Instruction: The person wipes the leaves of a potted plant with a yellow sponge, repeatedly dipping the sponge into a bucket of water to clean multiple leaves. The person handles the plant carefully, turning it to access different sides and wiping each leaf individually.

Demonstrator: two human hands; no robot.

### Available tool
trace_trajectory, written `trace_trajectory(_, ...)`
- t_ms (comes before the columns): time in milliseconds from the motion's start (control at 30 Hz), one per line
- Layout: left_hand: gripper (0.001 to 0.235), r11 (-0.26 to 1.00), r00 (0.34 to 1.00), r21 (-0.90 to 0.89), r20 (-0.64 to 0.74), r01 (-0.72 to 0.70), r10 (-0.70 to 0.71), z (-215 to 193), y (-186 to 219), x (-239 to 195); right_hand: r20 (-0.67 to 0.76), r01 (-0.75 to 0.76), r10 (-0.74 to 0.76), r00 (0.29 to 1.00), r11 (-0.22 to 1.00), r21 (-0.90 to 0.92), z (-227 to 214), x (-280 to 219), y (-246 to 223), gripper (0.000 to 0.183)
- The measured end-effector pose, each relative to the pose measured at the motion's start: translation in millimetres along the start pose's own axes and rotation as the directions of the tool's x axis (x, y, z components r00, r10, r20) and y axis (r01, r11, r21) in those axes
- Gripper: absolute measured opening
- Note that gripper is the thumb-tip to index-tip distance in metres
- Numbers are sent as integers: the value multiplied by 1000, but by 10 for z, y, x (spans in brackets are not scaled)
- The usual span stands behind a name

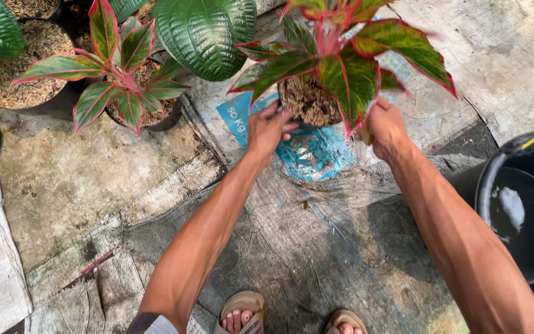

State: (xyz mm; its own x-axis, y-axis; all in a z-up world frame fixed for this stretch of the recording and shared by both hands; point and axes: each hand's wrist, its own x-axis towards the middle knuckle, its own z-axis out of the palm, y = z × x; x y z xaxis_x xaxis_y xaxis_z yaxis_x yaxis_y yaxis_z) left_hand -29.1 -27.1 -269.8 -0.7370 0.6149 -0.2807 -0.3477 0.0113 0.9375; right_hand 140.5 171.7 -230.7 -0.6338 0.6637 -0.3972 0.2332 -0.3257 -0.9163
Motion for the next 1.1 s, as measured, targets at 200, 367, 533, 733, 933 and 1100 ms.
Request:
trace_trajectory(200, 57, 997, 998, 44, 18, -57, 57, -50, 101, 795, -13, 13, -14, 1000, 997, -70, 242, 591, -214, 22)
trace_trajectory(367, 58, 992, 999, 118, -5, -38, 39, -125, -41, 1256, -17, -31, 29, 999, 997, -77, 364, 913, -258, 35)
trace_trajectory(533, 56, 987, 997, 158, 76, -17, 5, -169, -119, 1329, 2, -78, 78, 997, 995, -66, 403, 926, -77, 43)
trace_trajectory(733, 57, 971, 1000, 237, -19, 15, -11, -94, 6, 1232, 10, -85, 85, 996, 995, -53, 393, 930, -55, 43)
trace_trajectory(933, 49, 975, 981, 219, -196, 45, -1, -102, -106, 769, -115, -133, 140, 983, 989, 61, 356, 830, 291, 30)
trace_trajectory(1100, 40, 992, 954, -81, -277, 95, -114, -553, -498, -299, -21, -250, 250, 968, 958, -143, 660, 515, 736, 29)
